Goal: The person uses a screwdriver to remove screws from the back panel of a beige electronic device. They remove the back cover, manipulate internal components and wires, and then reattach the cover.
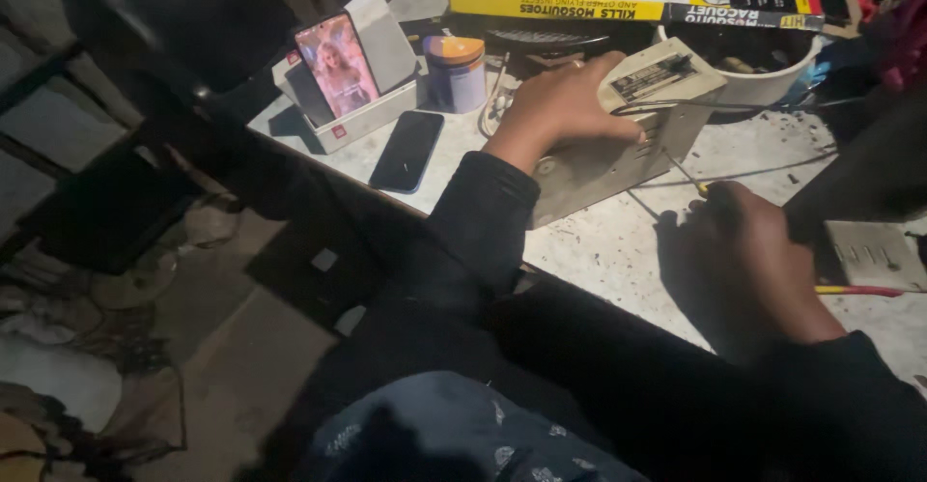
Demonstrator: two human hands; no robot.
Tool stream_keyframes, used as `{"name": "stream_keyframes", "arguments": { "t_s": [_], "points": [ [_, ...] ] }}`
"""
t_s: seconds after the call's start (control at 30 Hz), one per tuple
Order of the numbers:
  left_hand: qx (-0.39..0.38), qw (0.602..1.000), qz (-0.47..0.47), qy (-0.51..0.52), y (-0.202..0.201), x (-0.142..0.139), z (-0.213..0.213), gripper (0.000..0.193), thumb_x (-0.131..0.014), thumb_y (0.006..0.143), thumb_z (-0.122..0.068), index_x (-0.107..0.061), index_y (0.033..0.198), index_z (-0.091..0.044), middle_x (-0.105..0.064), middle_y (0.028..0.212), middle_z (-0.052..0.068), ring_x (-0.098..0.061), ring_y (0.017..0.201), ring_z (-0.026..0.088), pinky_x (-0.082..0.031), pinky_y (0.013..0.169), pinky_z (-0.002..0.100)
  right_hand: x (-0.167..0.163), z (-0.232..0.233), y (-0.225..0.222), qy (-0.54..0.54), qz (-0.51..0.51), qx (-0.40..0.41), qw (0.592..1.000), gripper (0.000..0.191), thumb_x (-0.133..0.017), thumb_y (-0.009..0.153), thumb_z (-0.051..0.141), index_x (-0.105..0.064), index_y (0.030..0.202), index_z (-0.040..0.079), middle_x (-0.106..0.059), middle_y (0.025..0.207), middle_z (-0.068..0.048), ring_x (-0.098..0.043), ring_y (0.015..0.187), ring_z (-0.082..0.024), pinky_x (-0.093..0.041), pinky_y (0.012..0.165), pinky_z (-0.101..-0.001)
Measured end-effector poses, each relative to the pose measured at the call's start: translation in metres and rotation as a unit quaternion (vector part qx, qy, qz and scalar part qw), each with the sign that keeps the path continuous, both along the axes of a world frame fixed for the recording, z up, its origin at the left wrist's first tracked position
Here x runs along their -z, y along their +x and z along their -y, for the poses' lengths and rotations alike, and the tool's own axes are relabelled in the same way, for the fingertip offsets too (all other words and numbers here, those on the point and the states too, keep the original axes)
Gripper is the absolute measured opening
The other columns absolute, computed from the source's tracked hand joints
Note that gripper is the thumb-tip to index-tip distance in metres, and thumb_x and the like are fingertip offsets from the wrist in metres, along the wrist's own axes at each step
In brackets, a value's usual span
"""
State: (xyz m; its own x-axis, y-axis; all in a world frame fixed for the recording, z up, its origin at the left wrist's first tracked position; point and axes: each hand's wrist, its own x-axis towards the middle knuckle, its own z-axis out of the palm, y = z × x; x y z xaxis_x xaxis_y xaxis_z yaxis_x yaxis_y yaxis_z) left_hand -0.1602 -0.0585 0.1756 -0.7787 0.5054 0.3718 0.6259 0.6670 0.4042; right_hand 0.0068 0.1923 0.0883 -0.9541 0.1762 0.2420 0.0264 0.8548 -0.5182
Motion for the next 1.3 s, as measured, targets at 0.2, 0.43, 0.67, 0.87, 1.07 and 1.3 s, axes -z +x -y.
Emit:
{"name": "stream_keyframes", "arguments": {
  "t_s": [0.2, 0.43, 0.67, 0.87, 1.07, 1.3],
  "points": [
    [-0.008, 1.000, 0.010, -0.011, 0.001, 0.001, -0.002, 0.110, -0.079, 0.055, -0.072, -0.048, 0.149, -0.023, -0.059, 0.142, 0.021, -0.052, 0.138, 0.034, -0.047, 0.105, 0.043, 0.035, -0.046, -0.023, -0.026, 0.106, 0.045, 0.993, 0.057, -0.071, 0.093, 0.039, -0.057, 0.144, 0.017, -0.066, 0.133, -0.022, -0.066, 0.120, -0.037, -0.054, 0.095, -0.0470],
    [-0.011, 1.000, 0.024, -0.002, 0.012, -0.002, 0.000, 0.109, -0.080, 0.056, -0.069, -0.049, 0.150, -0.024, -0.051, 0.148, 0.027, -0.051, 0.138, 0.038, -0.045, 0.109, 0.043, 0.035, -0.062, -0.016, 0.019, 0.142, 0.059, 0.988, 0.060, -0.061, 0.099, 0.045, -0.048, 0.155, 0.029, -0.066, 0.127, -0.023, -0.074, 0.099, -0.040, -0.060, 0.082, -0.0491],
    [-0.123, 0.983, 0.017, -0.134, 0.035, -0.023, -0.031, 0.102, -0.083, 0.059, -0.067, -0.054, 0.142, -0.016, -0.040, 0.155, 0.023, -0.033, 0.145, 0.044, -0.029, 0.118, 0.055, -0.005, -0.027, 0.017, -0.139, 0.167, 0.094, 0.972, 0.049, -0.058, 0.100, 0.047, -0.057, 0.145, 0.028, -0.072, 0.110, -0.025, -0.072, 0.099, -0.030, -0.056, 0.082, -0.0428],
    [-0.136, 0.989, -0.007, -0.057, 0.045, -0.016, -0.047, 0.109, -0.088, 0.052, -0.064, -0.053, 0.132, 0.001, -0.058, 0.132, 0.022, -0.051, 0.129, 0.040, -0.040, 0.106, 0.054, -0.010, -0.028, 0.013, -0.187, 0.159, 0.064, 0.967, 0.052, -0.058, 0.097, 0.046, -0.058, 0.143, 0.024, -0.075, 0.111, -0.017, -0.072, 0.102, -0.024, -0.056, 0.081, -0.0370],
    [-0.062, 0.998, -0.014, 0.017, 0.028, -0.008, -0.030, 0.090, -0.089, 0.053, -0.062, -0.065, 0.114, -0.002, -0.072, 0.110, 0.020, -0.070, 0.106, 0.038, -0.055, 0.092, 0.046, -0.011, -0.032, 0.017, -0.211, 0.170, 0.075, 0.960, 0.062, -0.062, 0.090, 0.049, -0.060, 0.144, 0.020, -0.074, 0.117, -0.021, -0.073, 0.108, -0.030, -0.057, 0.084, -0.0415],
    [-0.028, 0.999, -0.015, 0.042, 0.013, -0.008, -0.022, 0.094, -0.091, 0.047, -0.061, -0.065, 0.120, -0.007, -0.071, 0.111, 0.019, -0.070, 0.104, 0.037, -0.055, 0.089, 0.046, -0.013, -0.040, 0.004, -0.098, 0.216, 0.063, 0.969, 0.070, -0.060, 0.089, 0.061, -0.056, 0.148, 0.023, -0.065, 0.130, -0.015, -0.067, 0.115, -0.031, -0.055, 0.087, -0.0433]
  ]
}}
